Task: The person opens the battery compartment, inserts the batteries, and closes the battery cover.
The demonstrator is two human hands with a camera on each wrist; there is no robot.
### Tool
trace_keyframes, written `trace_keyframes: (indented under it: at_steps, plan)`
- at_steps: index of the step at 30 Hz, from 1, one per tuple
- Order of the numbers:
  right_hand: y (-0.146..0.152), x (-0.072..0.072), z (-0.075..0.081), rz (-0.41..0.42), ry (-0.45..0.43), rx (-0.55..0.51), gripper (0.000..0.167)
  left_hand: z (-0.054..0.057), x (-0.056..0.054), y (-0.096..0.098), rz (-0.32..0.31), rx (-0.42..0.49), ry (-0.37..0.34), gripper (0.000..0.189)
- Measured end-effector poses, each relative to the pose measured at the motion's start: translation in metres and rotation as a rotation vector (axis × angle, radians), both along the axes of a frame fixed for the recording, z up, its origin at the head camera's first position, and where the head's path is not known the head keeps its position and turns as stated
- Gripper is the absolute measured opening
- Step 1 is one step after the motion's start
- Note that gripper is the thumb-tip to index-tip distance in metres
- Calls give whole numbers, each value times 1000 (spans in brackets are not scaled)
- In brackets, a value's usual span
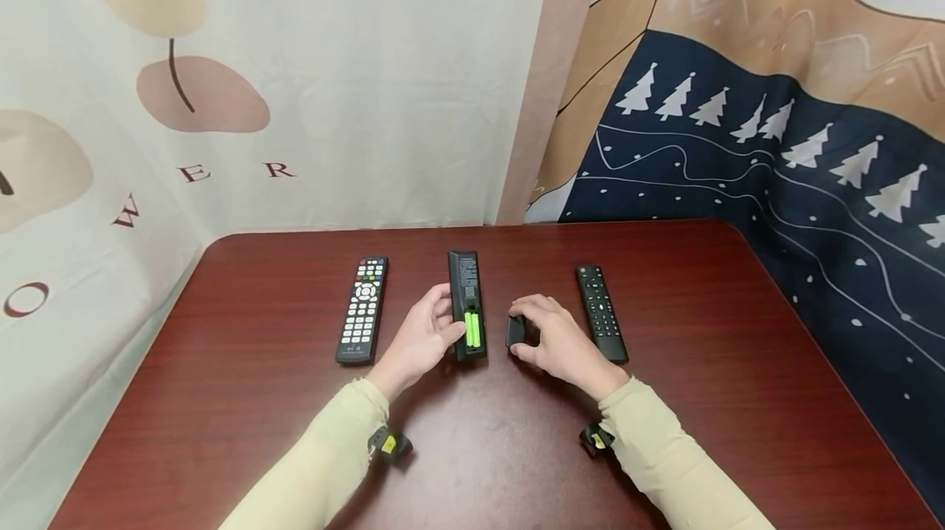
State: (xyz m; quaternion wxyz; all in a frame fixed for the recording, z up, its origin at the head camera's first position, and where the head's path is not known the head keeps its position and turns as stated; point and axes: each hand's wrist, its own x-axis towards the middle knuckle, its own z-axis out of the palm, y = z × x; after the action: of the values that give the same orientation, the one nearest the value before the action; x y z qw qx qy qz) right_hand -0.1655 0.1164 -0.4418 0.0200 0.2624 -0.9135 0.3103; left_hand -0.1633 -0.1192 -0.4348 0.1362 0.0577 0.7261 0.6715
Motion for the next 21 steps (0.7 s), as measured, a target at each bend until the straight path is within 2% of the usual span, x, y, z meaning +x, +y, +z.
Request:
trace_keyframes:
  at_steps: [7, 21]
  plan:
    - [-5, 2, 1, 1, 54, -64, 47, -6, 1, -1, -1, -15, -5, 58]
    - [-13, 8, 8, 14, 101, -153, 48, -3, 6, 3, -8, 16, -9, 55]
